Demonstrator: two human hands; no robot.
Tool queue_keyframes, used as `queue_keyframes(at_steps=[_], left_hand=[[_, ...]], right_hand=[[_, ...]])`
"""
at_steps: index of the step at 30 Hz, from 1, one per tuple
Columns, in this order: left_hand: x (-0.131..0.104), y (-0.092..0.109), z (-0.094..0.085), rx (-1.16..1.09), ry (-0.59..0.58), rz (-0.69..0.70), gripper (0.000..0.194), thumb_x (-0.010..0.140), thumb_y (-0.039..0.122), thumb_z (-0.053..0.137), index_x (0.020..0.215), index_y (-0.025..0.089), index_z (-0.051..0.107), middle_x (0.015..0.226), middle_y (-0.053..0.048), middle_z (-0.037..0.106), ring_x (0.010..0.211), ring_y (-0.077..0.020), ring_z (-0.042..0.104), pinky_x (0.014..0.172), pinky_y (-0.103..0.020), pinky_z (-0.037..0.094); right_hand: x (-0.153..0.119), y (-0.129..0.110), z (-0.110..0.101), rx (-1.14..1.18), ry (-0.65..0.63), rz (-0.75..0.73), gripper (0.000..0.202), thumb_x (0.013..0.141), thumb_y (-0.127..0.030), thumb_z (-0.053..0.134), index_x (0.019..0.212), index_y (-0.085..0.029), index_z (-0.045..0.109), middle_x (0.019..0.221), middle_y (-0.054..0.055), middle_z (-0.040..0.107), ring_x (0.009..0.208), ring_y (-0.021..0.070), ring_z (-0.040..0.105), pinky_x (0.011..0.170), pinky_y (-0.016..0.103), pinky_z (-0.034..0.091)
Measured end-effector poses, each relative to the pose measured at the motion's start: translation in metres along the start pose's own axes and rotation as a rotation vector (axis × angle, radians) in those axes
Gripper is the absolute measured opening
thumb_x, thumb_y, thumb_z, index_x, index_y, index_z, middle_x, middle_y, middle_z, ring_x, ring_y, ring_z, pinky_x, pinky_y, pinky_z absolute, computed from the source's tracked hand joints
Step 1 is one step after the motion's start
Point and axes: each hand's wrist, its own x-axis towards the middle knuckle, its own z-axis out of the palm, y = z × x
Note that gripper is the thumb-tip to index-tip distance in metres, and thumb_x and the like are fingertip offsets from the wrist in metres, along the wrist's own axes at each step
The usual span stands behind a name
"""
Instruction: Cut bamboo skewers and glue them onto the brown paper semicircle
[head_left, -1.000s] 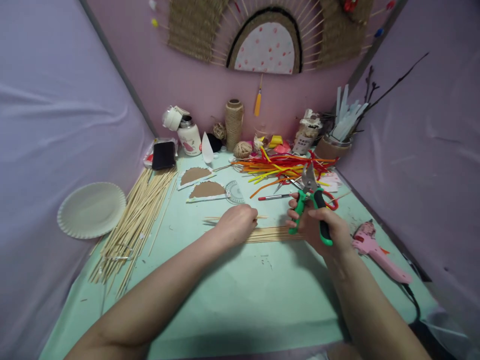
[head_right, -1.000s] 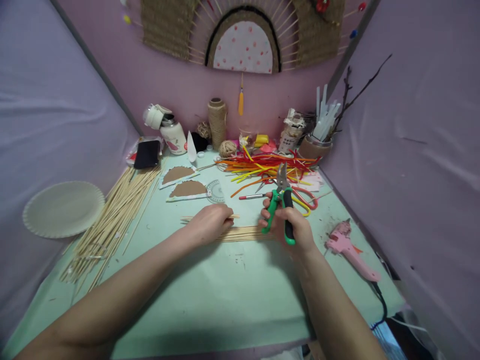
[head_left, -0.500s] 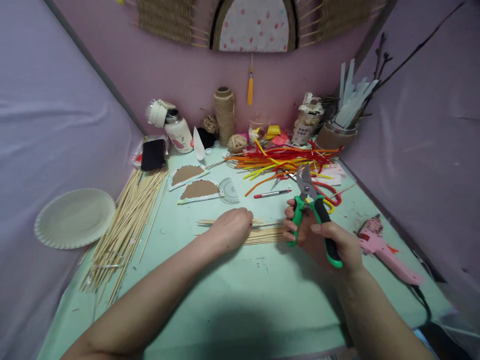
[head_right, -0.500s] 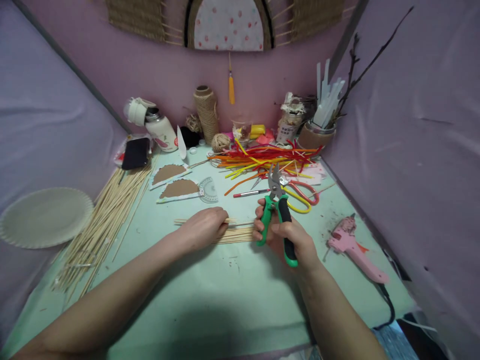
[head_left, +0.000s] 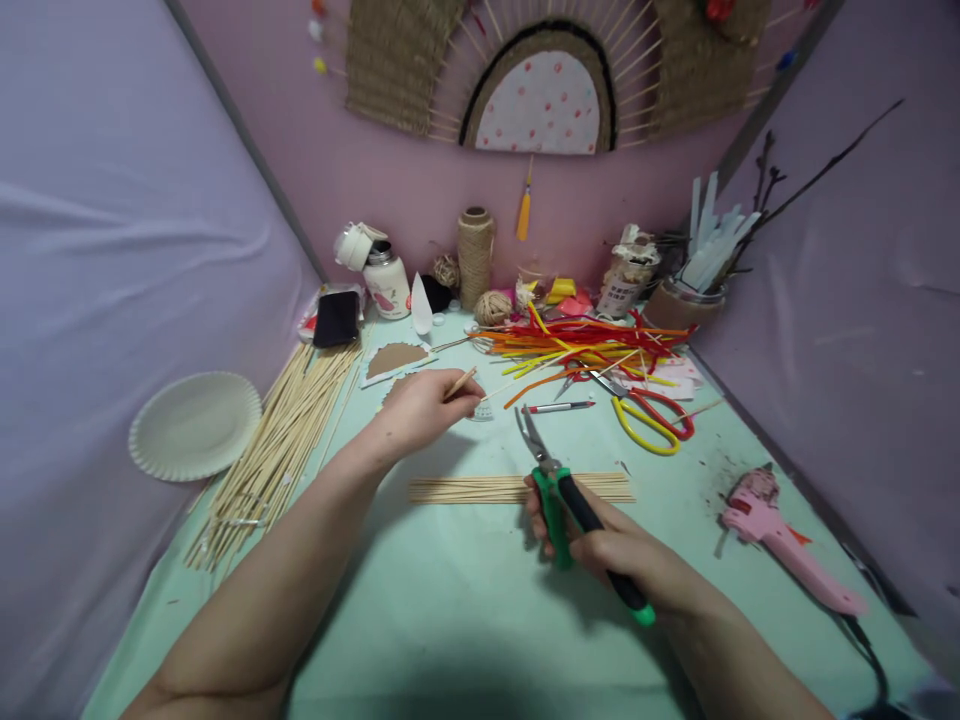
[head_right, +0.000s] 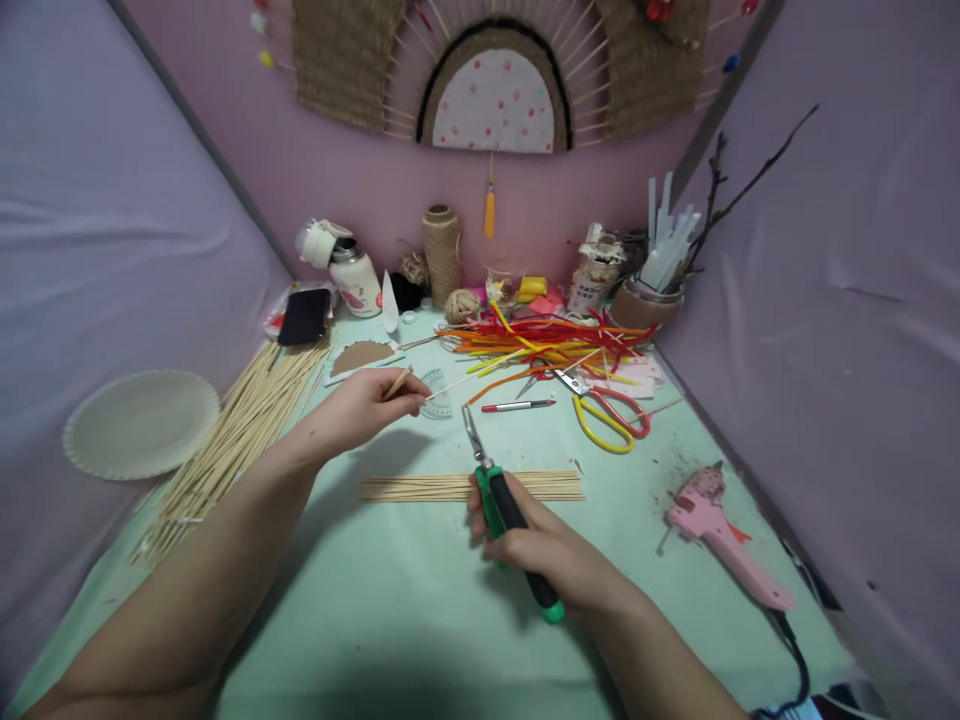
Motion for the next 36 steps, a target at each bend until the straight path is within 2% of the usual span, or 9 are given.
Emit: queue_keyframes(at_steps=[5, 10, 18, 24, 36], left_hand=[[-0.003, 0.004, 0.009, -0.068, -0.043, 0.070, 0.023, 0.080, 0.027, 0.053, 0.092, 0.019, 0.072, 0.073, 0.002, 0.067, 0.065, -0.0120, 0.055, 0.059, -0.022, 0.038], [-0.004, 0.005, 0.019, -0.067, -0.079, 0.047, 0.025, 0.080, 0.027, 0.053, 0.094, 0.020, 0.072, 0.074, 0.001, 0.068, 0.069, -0.0135, 0.059, 0.062, -0.022, 0.040], [-0.008, 0.015, 0.035, -0.104, -0.108, 0.081, 0.024, 0.079, 0.023, 0.052, 0.089, 0.019, 0.072, 0.072, 0.002, 0.067, 0.068, -0.0124, 0.058, 0.062, -0.022, 0.040], [-0.009, 0.017, 0.035, -0.096, -0.110, 0.060, 0.026, 0.080, 0.022, 0.051, 0.092, 0.019, 0.074, 0.076, 0.002, 0.071, 0.069, -0.0131, 0.059, 0.065, -0.022, 0.041], [-0.013, 0.024, 0.032, -0.042, -0.109, 0.039, 0.025, 0.081, 0.019, 0.052, 0.092, 0.019, 0.074, 0.079, 0.001, 0.071, 0.070, -0.0134, 0.060, 0.069, -0.022, 0.043]], right_hand=[[0.001, -0.001, 0.012, -0.096, 0.024, 0.022, 0.054, 0.065, -0.020, 0.059, 0.119, -0.023, 0.056, 0.111, 0.007, 0.058, 0.104, 0.0263, 0.051, 0.089, 0.042, 0.037], [0.004, 0.001, 0.010, -0.096, 0.056, 0.006, 0.050, 0.066, -0.021, 0.058, 0.117, -0.023, 0.056, 0.102, 0.006, 0.059, 0.098, 0.0248, 0.051, 0.086, 0.041, 0.038], [0.005, 0.001, 0.014, -0.023, 0.088, -0.009, 0.046, 0.066, -0.021, 0.060, 0.111, -0.024, 0.058, 0.104, 0.005, 0.055, 0.097, 0.0231, 0.051, 0.083, 0.038, 0.039], [0.006, 0.007, 0.009, -0.015, 0.084, -0.016, 0.049, 0.067, -0.022, 0.059, 0.116, -0.023, 0.059, 0.105, 0.006, 0.058, 0.099, 0.0245, 0.052, 0.085, 0.039, 0.041], [0.007, 0.001, 0.013, -0.026, 0.091, 0.008, 0.050, 0.066, -0.021, 0.060, 0.116, -0.022, 0.058, 0.107, 0.007, 0.056, 0.097, 0.0246, 0.051, 0.083, 0.038, 0.042]])
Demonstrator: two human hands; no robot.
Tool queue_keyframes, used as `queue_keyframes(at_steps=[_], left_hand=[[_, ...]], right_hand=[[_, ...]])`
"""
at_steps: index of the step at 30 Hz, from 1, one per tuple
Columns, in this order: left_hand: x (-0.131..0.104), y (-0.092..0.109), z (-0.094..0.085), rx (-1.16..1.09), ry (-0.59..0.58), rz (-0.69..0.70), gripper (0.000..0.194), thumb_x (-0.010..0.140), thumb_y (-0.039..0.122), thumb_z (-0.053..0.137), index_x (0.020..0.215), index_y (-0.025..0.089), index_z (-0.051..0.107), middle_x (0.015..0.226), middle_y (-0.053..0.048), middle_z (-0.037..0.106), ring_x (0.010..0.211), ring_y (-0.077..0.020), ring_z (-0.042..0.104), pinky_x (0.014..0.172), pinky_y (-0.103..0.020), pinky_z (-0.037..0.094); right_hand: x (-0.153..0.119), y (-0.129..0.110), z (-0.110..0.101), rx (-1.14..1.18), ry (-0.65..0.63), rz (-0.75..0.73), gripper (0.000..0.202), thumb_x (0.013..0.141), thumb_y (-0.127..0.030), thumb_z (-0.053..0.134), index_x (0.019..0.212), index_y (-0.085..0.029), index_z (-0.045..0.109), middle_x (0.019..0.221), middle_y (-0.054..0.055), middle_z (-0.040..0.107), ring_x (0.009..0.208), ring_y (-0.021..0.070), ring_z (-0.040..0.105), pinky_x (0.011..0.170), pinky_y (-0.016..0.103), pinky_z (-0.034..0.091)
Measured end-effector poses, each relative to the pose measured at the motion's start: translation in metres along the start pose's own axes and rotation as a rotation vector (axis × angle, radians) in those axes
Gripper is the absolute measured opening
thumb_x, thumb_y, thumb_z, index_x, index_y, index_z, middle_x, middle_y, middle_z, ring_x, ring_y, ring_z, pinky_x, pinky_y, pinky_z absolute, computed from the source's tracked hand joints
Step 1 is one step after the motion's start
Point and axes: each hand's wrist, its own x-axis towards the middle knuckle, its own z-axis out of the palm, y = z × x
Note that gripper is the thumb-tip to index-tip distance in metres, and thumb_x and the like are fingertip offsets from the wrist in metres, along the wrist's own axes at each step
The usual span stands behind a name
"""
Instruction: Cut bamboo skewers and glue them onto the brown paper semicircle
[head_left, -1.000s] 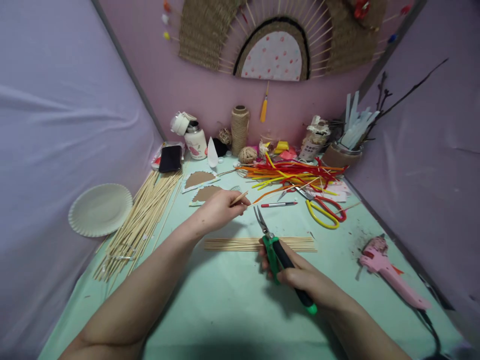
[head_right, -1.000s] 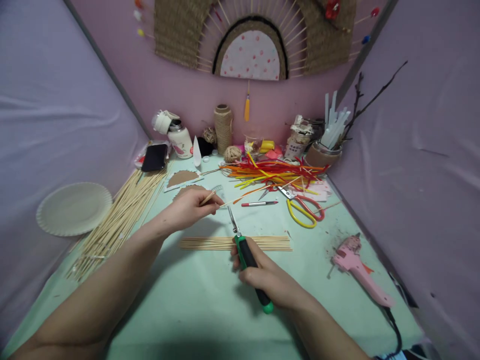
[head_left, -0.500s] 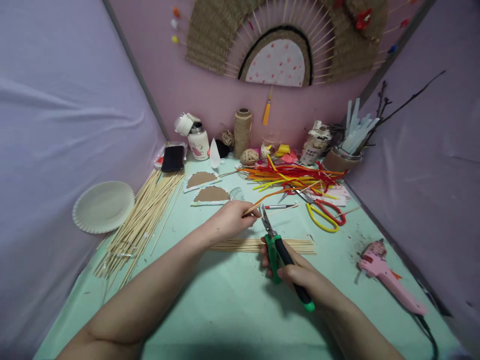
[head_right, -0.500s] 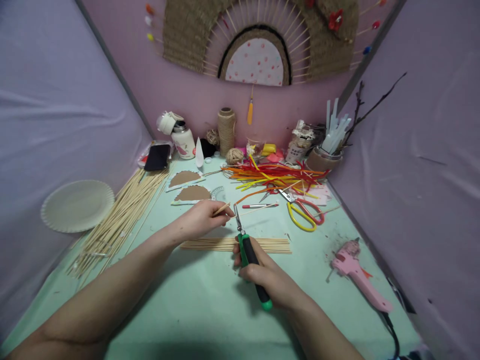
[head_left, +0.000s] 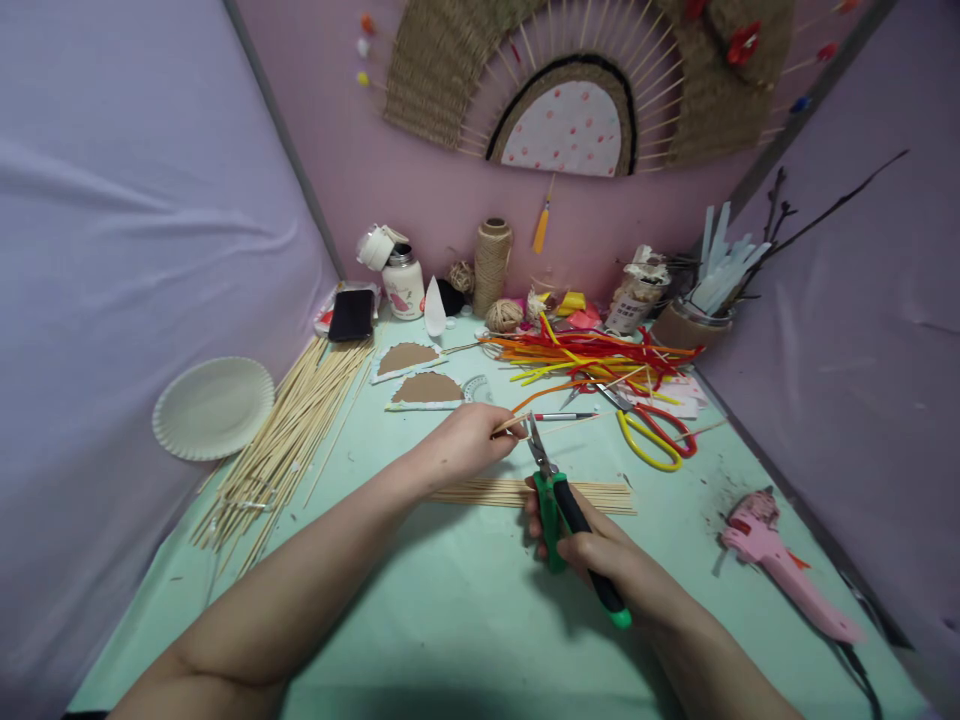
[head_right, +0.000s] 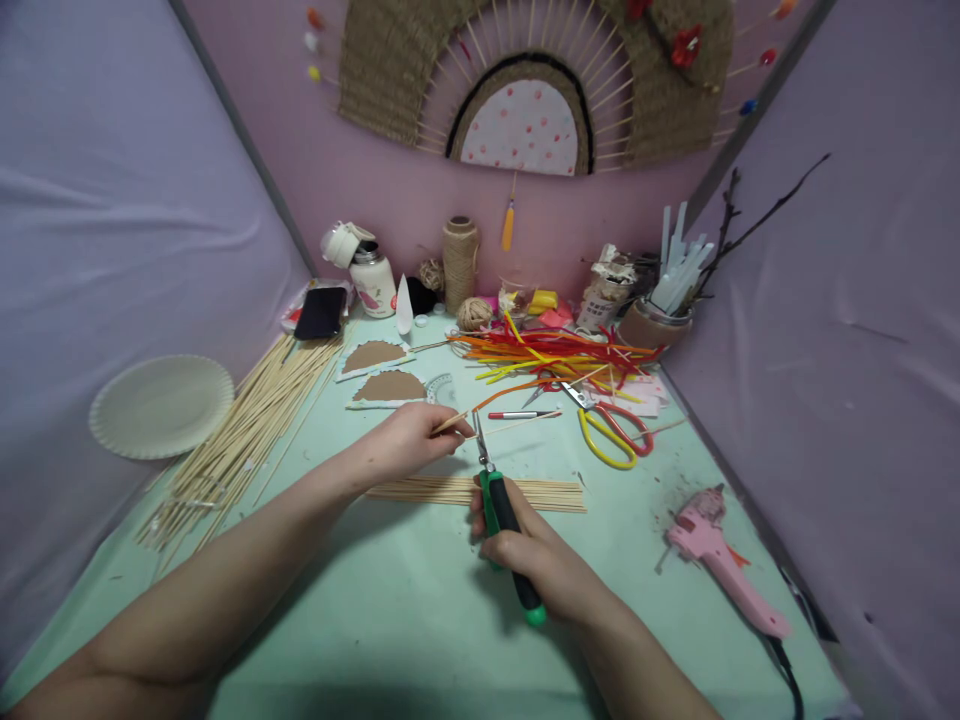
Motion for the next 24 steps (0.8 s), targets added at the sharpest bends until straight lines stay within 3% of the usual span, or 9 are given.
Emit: queue_keyframes(at_steps=[6, 24], left_hand=[[0.0000, 0.0001, 0.0003, -0.009, -0.010, 0.003, 0.025, 0.081, 0.018, 0.052, 0.092, 0.020, 0.074, 0.080, 0.001, 0.072, 0.071, -0.0134, 0.060, 0.069, -0.022, 0.043], [-0.0006, 0.0005, 0.0003, -0.006, -0.008, -0.018, 0.025, 0.082, 0.018, 0.053, 0.093, 0.020, 0.075, 0.080, 0.001, 0.072, 0.070, -0.0132, 0.060, 0.071, -0.022, 0.043]], right_hand=[[0.0000, 0.0010, 0.0003, -0.036, -0.021, 0.014, 0.049, 0.067, -0.020, 0.058, 0.116, -0.023, 0.056, 0.097, 0.005, 0.056, 0.090, 0.0218, 0.050, 0.079, 0.036, 0.041], [0.0005, -0.0019, 0.0018, -0.046, -0.018, 0.014, 0.043, 0.067, -0.019, 0.057, 0.109, -0.023, 0.056, 0.097, 0.004, 0.056, 0.091, 0.0222, 0.050, 0.079, 0.036, 0.040]])
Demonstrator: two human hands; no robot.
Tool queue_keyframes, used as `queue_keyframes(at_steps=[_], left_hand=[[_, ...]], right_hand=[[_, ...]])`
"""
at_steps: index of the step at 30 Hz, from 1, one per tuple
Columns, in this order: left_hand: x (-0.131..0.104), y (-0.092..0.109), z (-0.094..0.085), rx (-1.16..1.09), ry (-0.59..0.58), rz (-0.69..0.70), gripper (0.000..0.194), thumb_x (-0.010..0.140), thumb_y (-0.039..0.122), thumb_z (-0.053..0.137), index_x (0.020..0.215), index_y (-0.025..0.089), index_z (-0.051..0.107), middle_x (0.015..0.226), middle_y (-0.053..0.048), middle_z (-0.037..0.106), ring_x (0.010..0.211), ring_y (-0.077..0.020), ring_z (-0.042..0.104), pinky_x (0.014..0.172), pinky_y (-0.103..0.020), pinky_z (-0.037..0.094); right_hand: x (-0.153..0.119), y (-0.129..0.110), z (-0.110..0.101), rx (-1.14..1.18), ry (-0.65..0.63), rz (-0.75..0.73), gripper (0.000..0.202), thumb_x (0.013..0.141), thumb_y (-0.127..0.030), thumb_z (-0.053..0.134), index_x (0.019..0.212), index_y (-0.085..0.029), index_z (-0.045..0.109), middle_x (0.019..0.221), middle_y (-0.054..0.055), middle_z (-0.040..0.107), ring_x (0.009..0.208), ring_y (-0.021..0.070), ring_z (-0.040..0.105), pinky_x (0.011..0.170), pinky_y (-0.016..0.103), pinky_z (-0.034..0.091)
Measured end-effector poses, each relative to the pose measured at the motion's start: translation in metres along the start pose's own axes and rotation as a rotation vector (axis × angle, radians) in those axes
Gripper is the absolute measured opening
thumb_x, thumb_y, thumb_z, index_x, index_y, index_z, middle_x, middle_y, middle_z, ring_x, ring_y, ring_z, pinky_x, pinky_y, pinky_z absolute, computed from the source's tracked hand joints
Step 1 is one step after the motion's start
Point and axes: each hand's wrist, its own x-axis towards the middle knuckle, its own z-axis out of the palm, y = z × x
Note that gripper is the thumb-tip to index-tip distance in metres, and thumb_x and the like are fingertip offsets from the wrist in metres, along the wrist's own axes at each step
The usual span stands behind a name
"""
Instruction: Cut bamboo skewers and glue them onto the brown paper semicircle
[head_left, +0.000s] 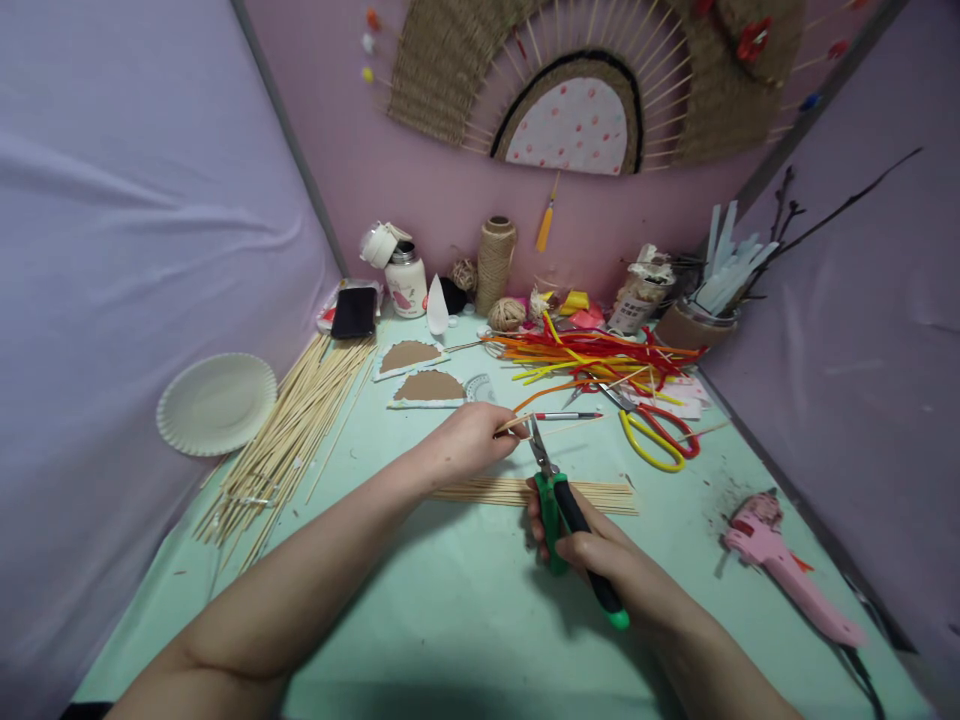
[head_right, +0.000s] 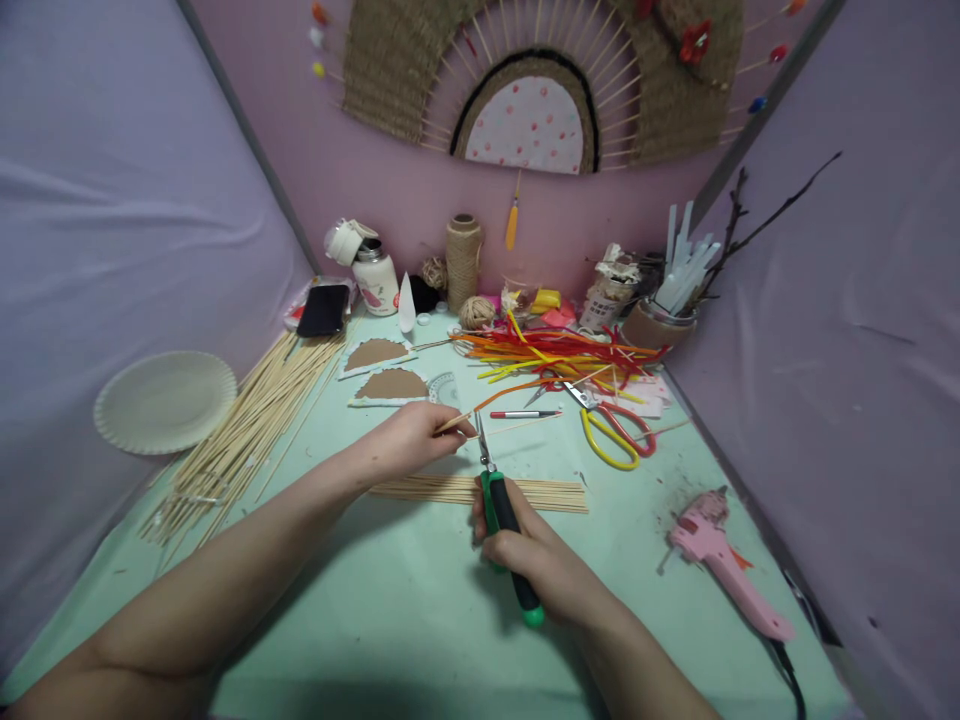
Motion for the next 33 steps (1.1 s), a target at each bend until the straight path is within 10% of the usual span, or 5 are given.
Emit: queue_keyframes(at_steps=[33], left_hand=[[0.000, -0.008, 0.006, 0.404, -0.202, 0.043, 0.022, 0.084, 0.020, 0.044, 0.080, 0.016, 0.065, 0.080, -0.009, 0.068, 0.073, -0.0222, 0.060, 0.060, -0.028, 0.036]], right_hand=[[0.004, 0.010, 0.013, 0.374, 0.033, 0.205, 0.039, 0.056, -0.017, 0.065, 0.094, -0.021, 0.058, 0.083, 0.000, 0.047, 0.065, 0.0112, 0.041, 0.052, 0.024, 0.035]])
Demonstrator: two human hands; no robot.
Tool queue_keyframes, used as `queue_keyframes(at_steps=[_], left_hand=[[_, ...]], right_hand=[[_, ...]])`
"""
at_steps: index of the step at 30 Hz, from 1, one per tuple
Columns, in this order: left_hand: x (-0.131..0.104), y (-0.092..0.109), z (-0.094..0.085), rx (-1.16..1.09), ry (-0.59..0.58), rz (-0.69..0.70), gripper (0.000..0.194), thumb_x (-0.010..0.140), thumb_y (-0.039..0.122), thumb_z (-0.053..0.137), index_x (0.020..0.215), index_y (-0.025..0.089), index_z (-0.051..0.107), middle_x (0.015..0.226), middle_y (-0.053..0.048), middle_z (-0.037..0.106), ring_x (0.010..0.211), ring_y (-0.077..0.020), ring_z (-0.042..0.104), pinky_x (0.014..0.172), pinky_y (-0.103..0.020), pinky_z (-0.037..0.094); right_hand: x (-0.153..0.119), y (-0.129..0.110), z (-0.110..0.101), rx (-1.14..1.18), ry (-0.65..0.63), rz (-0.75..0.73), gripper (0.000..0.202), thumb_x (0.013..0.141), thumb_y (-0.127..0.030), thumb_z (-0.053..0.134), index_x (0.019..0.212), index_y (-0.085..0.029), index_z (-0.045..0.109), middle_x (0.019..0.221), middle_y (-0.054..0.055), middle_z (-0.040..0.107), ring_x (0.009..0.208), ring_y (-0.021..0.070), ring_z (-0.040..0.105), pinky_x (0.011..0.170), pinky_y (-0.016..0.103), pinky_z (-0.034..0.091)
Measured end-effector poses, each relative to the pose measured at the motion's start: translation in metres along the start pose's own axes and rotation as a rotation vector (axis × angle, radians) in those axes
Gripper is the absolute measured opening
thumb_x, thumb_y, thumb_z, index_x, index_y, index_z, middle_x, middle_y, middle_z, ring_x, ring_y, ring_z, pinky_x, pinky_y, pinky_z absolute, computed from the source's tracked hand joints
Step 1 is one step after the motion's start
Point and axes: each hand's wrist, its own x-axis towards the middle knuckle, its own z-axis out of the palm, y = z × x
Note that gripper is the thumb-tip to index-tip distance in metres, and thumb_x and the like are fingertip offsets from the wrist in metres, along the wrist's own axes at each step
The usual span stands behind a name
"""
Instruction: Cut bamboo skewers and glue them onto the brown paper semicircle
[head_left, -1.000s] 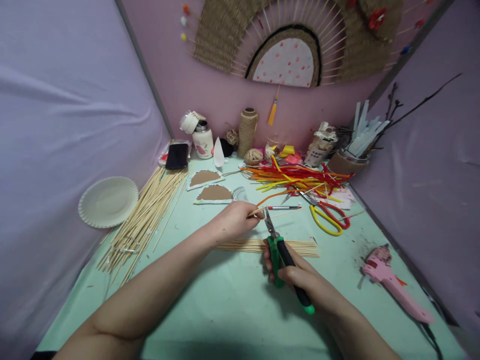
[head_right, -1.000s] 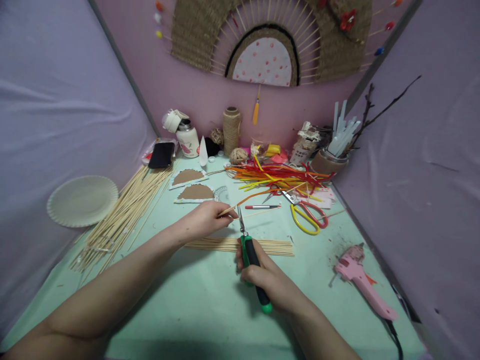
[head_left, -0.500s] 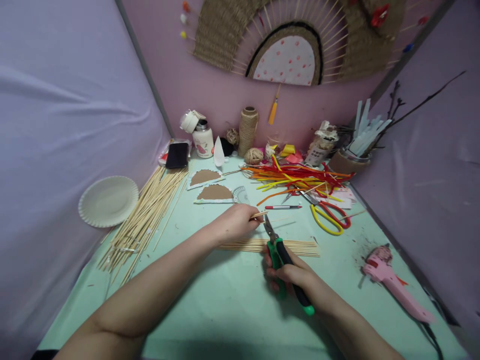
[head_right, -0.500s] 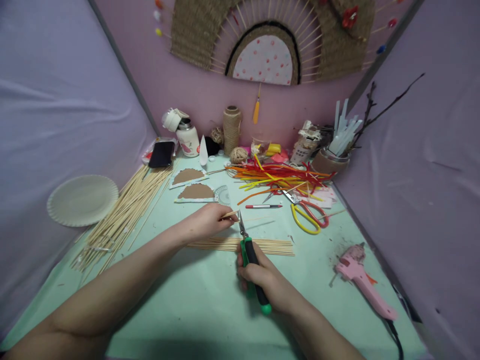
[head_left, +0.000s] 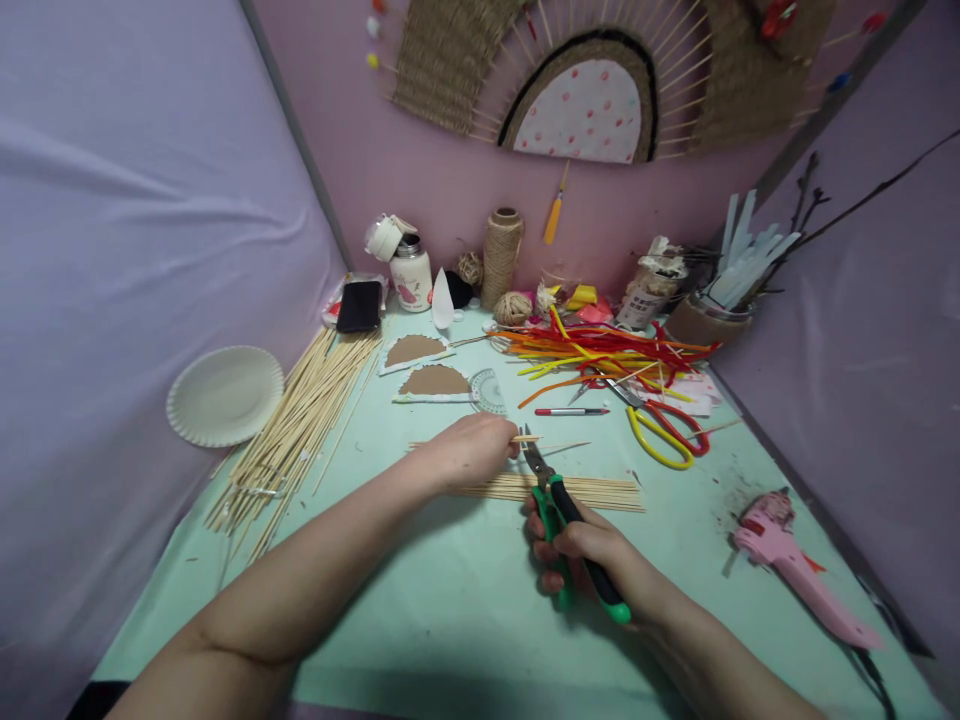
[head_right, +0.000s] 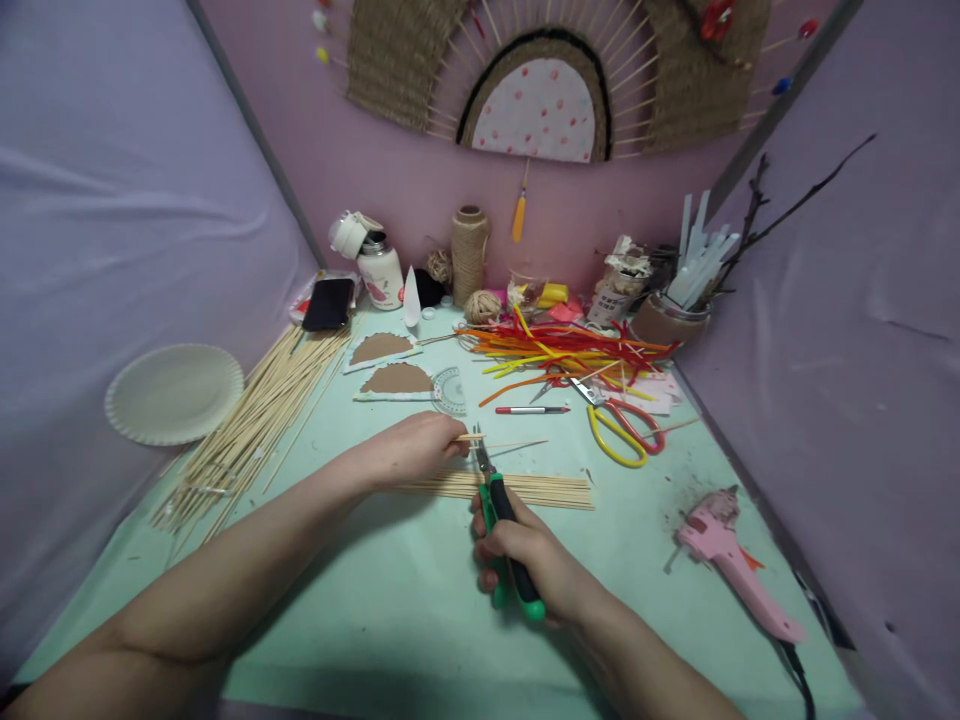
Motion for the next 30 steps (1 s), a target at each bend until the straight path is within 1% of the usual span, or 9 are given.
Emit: queue_keyframes(at_steps=[6, 10, 12, 17, 19, 22, 25, 28, 30], left_hand=[[-0.004, 0.005, -0.002, 0.059, -0.026, -0.003, 0.021, 0.084, 0.018, 0.044, 0.088, 0.016, 0.065, 0.090, -0.011, 0.070, 0.083, -0.0240, 0.063, 0.068, -0.029, 0.042], [-0.004, 0.006, -0.003, 0.100, -0.033, -0.037, 0.020, 0.085, 0.018, 0.045, 0.088, 0.016, 0.064, 0.095, -0.012, 0.070, 0.087, -0.0242, 0.064, 0.071, -0.029, 0.043], [-0.005, 0.005, -0.005, 0.100, -0.028, -0.046, 0.019, 0.085, 0.018, 0.044, 0.088, 0.016, 0.063, 0.096, -0.012, 0.070, 0.088, -0.0249, 0.064, 0.070, -0.029, 0.042], [-0.007, 0.002, -0.009, 0.091, 0.035, -0.013, 0.019, 0.087, 0.017, 0.041, 0.086, 0.018, 0.060, 0.093, -0.010, 0.069, 0.085, -0.0239, 0.062, 0.067, -0.029, 0.040], [-0.007, 0.000, -0.008, 0.082, 0.059, -0.019, 0.022, 0.091, 0.021, 0.037, 0.090, 0.018, 0.059, 0.093, -0.010, 0.069, 0.083, -0.0239, 0.062, 0.066, -0.030, 0.040], [-0.004, 0.002, -0.004, 0.075, 0.054, -0.040, 0.027, 0.094, 0.028, 0.034, 0.095, 0.018, 0.060, 0.095, -0.011, 0.070, 0.083, -0.0242, 0.063, 0.066, -0.030, 0.041], [0.001, 0.006, 0.005, 0.071, 0.045, -0.036, 0.024, 0.091, 0.029, 0.041, 0.092, 0.017, 0.062, 0.093, -0.011, 0.070, 0.084, -0.0247, 0.064, 0.066, -0.029, 0.042], [0.008, 0.009, 0.020, 0.076, 0.057, 0.004, 0.019, 0.085, 0.022, 0.047, 0.085, 0.016, 0.065, 0.089, -0.011, 0.069, 0.084, -0.0241, 0.064, 0.067, -0.030, 0.042], [0.012, 0.010, 0.030, 0.086, 0.061, 0.038, 0.021, 0.084, 0.018, 0.046, 0.083, 0.016, 0.067, 0.088, -0.012, 0.069, 0.083, -0.0236, 0.064, 0.068, -0.030, 0.043]], right_hand=[[0.001, -0.001, 0.004, 0.010, 0.030, 0.015, 0.039, 0.055, -0.017, 0.065, 0.093, -0.020, 0.057, 0.080, -0.001, 0.049, 0.062, 0.0098, 0.041, 0.050, 0.022, 0.034], [0.006, -0.002, 0.002, -0.004, 0.106, 0.004, 0.035, 0.053, -0.012, 0.059, 0.087, -0.020, 0.053, 0.072, -0.005, 0.043, 0.051, 0.0056, 0.030, 0.041, 0.019, 0.019], [0.007, -0.002, 0.002, -0.006, 0.130, -0.016, 0.034, 0.054, -0.011, 0.057, 0.086, -0.020, 0.052, 0.071, -0.005, 0.041, 0.050, 0.0052, 0.027, 0.041, 0.018, 0.016], [0.006, -0.004, -0.001, 0.043, 0.035, -0.115, 0.034, 0.059, -0.014, 0.062, 0.093, -0.020, 0.059, 0.077, -0.002, 0.046, 0.058, 0.0087, 0.036, 0.047, 0.021, 0.030], [0.007, -0.006, -0.004, 0.092, 0.023, -0.149, 0.036, 0.059, -0.015, 0.063, 0.095, -0.020, 0.061, 0.080, -0.001, 0.048, 0.060, 0.0099, 0.037, 0.049, 0.023, 0.032], [0.008, -0.010, -0.009, 0.197, 0.043, -0.220, 0.034, 0.059, -0.017, 0.065, 0.093, -0.021, 0.062, 0.080, 0.000, 0.048, 0.062, 0.0114, 0.038, 0.052, 0.024, 0.034], [0.006, -0.016, -0.011, 0.264, 0.088, -0.317, 0.035, 0.058, -0.017, 0.064, 0.093, -0.022, 0.061, 0.081, 0.000, 0.049, 0.064, 0.0133, 0.039, 0.053, 0.026, 0.035], [0.001, -0.023, -0.010, 0.286, 0.113, -0.361, 0.037, 0.057, -0.017, 0.063, 0.093, -0.023, 0.061, 0.082, 0.000, 0.049, 0.066, 0.0133, 0.039, 0.056, 0.027, 0.035], [-0.002, -0.026, -0.008, 0.283, 0.122, -0.373, 0.036, 0.057, -0.017, 0.062, 0.093, -0.024, 0.061, 0.083, 0.000, 0.048, 0.065, 0.0134, 0.039, 0.057, 0.028, 0.035]])
